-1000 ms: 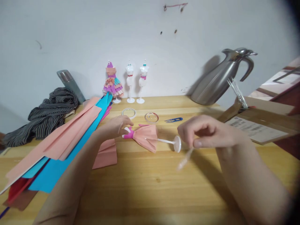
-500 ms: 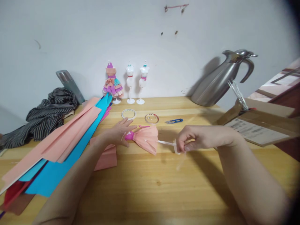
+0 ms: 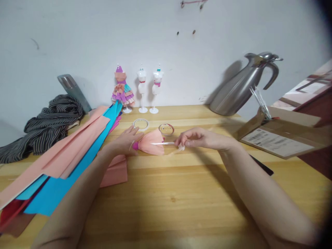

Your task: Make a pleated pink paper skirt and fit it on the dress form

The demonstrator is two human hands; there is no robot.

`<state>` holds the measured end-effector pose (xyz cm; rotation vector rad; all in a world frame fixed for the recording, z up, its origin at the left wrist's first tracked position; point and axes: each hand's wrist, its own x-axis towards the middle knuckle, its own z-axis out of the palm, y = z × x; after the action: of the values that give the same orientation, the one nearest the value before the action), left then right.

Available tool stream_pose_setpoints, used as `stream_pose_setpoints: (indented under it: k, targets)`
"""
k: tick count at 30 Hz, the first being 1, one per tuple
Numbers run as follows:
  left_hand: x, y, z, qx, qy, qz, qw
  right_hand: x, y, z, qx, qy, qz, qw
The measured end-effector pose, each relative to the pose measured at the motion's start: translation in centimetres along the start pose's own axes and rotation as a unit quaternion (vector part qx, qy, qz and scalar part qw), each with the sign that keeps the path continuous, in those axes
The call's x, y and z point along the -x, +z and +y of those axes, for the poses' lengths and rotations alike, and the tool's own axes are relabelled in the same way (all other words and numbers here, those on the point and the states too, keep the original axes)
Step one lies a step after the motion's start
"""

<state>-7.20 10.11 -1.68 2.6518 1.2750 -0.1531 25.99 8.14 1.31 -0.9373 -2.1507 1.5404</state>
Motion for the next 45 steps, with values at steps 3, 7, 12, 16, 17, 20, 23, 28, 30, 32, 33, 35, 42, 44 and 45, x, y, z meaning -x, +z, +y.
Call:
stream_pose_setpoints:
  k: [3, 7, 12, 16, 17, 20, 23, 28, 30, 32, 33, 35, 42, 44, 45]
  targets:
    - [0.7, -1.1, 0.1, 0.047, -0.008, -0.01, 0.999, 0.2, 0.8, -1.0, -0.011, -0.051, 0.058, 0.997]
    - [1.2, -2.8, 1.1, 0.148, 0.014, 0.097, 0.984, 0.1, 3.4, -2.7, -0.061, -0.068, 0.112, 0.99]
    - [2.1, -4.6, 3.0, 0.277, -0.06, 0.204, 0.937, -1.8, 7.7, -3.2, -0.064, -0.025, 0.22, 0.973]
    - [3.0, -5.3, 3.5, 0.321, -0.055, 0.215, 0.921, -3.0, 9.4, -2.5, -0.029, -0.017, 0.262, 0.965]
    - [3.1, -5.3, 3.4, 0.33, -0.046, 0.208, 0.919, -3.1, 9.6, -2.4, -0.031, -0.016, 0.266, 0.963]
    - [3.1, -5.2, 3.2, 0.358, -0.015, 0.165, 0.919, -3.2, 9.9, -2.0, -0.048, -0.015, 0.258, 0.965]
    - [2.8, -4.7, 3.0, 0.384, 0.01, 0.111, 0.916, -3.0, 9.9, -2.0, -0.057, -0.015, 0.24, 0.969]
    - [2.4, -3.9, 3.0, 0.429, -0.038, 0.069, 0.9, -2.4, 9.8, -2.6, -0.061, -0.008, 0.219, 0.974]
    - [2.5, -4.0, 3.2, 0.439, -0.041, 0.04, 0.897, -2.3, 9.6, -2.9, -0.059, -0.009, 0.223, 0.973]
    - [2.5, -4.2, 3.4, 0.458, -0.026, 0.001, 0.889, -2.2, 9.4, -3.0, -0.047, -0.015, 0.232, 0.971]
    - [2.6, -4.3, 3.5, 0.471, -0.022, -0.013, 0.882, -2.2, 9.3, -3.0, -0.036, -0.018, 0.24, 0.97]
    - [2.5, -4.3, 3.6, 0.499, -0.027, -0.02, 0.866, -2.2, 9.1, -3.1, -0.008, -0.029, 0.261, 0.965]
    - [1.6, -3.2, 3.5, 0.556, -0.062, -0.013, 0.829, -2.2, 8.8, -3.3, 0.057, -0.056, 0.29, 0.954]
    - [1.4, -3.0, 3.6, 0.569, -0.056, 0.001, 0.82, -2.2, 8.9, -3.2, 0.058, -0.057, 0.299, 0.951]
    - [1.4, -3.0, 3.7, 0.575, -0.05, 0.014, 0.817, -2.2, 8.9, -3.0, 0.057, -0.057, 0.307, 0.948]
